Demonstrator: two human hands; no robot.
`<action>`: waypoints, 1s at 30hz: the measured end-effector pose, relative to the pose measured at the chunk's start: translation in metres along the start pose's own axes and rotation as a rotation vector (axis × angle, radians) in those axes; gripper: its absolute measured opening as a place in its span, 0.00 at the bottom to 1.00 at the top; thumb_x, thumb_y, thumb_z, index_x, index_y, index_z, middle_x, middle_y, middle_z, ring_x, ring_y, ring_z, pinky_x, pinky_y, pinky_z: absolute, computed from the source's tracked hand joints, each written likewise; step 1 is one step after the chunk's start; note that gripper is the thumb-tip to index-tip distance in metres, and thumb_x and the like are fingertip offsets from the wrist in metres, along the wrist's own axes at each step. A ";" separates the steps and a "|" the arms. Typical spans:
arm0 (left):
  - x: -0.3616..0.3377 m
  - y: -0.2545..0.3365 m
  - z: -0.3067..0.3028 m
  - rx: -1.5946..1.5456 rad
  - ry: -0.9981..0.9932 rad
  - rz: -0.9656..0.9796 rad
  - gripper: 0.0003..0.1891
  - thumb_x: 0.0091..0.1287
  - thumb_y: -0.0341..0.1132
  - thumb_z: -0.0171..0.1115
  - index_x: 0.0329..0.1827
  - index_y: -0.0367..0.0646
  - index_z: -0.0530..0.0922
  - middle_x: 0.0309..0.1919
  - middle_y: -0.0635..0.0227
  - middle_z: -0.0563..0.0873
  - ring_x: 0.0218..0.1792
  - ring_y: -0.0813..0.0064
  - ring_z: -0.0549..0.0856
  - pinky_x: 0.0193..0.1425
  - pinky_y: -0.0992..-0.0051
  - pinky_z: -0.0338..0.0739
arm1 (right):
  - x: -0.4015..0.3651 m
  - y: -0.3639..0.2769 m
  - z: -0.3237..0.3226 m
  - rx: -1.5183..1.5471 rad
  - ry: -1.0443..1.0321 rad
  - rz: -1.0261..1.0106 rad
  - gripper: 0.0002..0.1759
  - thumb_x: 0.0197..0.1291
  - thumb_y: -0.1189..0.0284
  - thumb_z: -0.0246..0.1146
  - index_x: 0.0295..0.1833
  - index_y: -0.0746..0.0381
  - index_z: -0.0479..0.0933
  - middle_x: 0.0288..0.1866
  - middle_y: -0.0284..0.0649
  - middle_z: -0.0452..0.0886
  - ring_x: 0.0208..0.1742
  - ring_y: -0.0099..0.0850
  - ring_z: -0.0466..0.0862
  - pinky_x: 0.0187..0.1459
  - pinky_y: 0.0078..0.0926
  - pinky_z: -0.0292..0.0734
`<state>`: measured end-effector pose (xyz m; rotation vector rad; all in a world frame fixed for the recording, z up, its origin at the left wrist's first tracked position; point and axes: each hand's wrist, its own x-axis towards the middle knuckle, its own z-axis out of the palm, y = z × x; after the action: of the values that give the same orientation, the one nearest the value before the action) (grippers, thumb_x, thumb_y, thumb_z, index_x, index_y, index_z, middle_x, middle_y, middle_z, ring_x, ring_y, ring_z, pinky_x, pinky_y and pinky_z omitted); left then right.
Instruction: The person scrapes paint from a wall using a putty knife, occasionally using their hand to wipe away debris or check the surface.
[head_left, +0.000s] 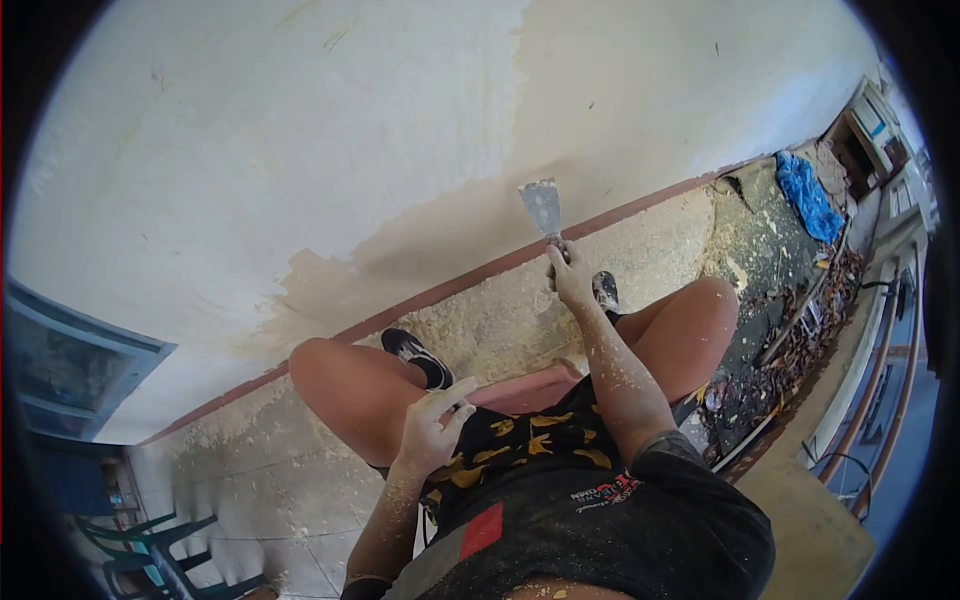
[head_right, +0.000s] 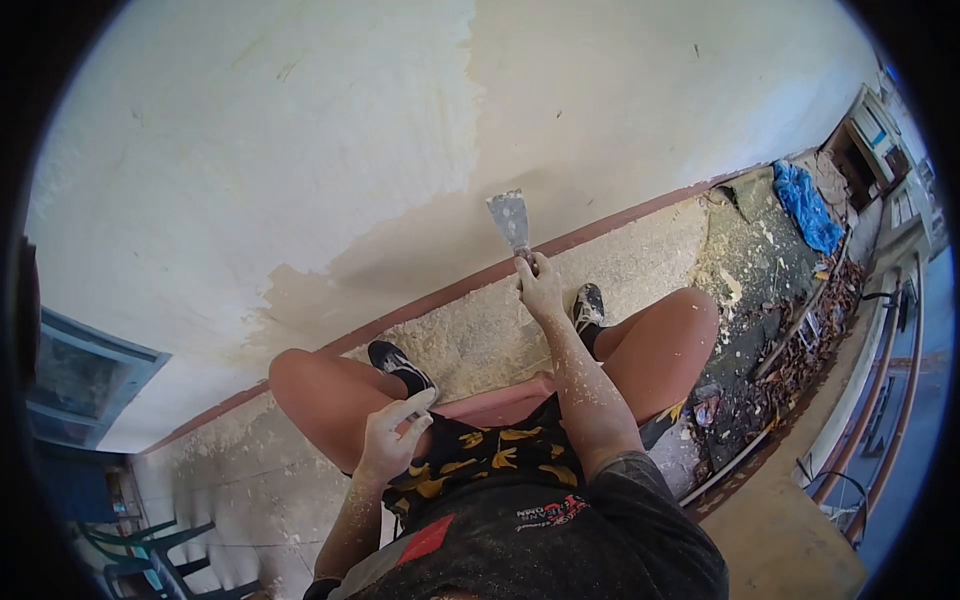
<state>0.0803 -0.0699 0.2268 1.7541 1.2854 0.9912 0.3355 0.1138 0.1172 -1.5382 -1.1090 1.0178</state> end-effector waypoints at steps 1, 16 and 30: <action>0.013 0.000 -0.001 0.014 -0.016 0.008 0.04 0.55 0.26 0.64 0.32 0.38 0.79 0.35 0.61 0.86 0.32 0.71 0.83 0.38 0.73 0.76 | -0.001 -0.015 0.002 0.213 -0.005 -0.016 0.14 0.65 0.62 0.55 0.40 0.64 0.73 0.18 0.33 0.71 0.20 0.20 0.72 0.24 0.21 0.67; 0.295 -0.074 0.146 -0.556 0.082 -0.153 0.21 0.72 0.48 0.47 0.51 0.36 0.73 0.44 0.60 0.82 0.44 0.73 0.81 0.48 0.76 0.76 | 0.062 -0.010 0.029 0.138 -0.002 0.019 0.22 0.67 0.57 0.51 0.35 0.66 0.79 0.17 0.39 0.75 0.21 0.26 0.76 0.26 0.28 0.69; 0.319 -0.070 0.176 -0.748 0.194 -0.302 0.26 0.72 0.54 0.43 0.22 0.42 0.68 0.15 0.73 0.68 0.16 0.80 0.67 0.24 0.77 0.66 | 0.080 0.007 0.043 0.141 0.329 -0.352 0.22 0.63 0.60 0.54 0.43 0.71 0.76 0.33 0.57 0.79 0.34 0.41 0.84 0.37 0.35 0.74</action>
<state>0.2738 0.2343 0.1397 0.8873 1.0517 1.2680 0.3149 0.1999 0.0937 -1.2840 -1.0055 0.5675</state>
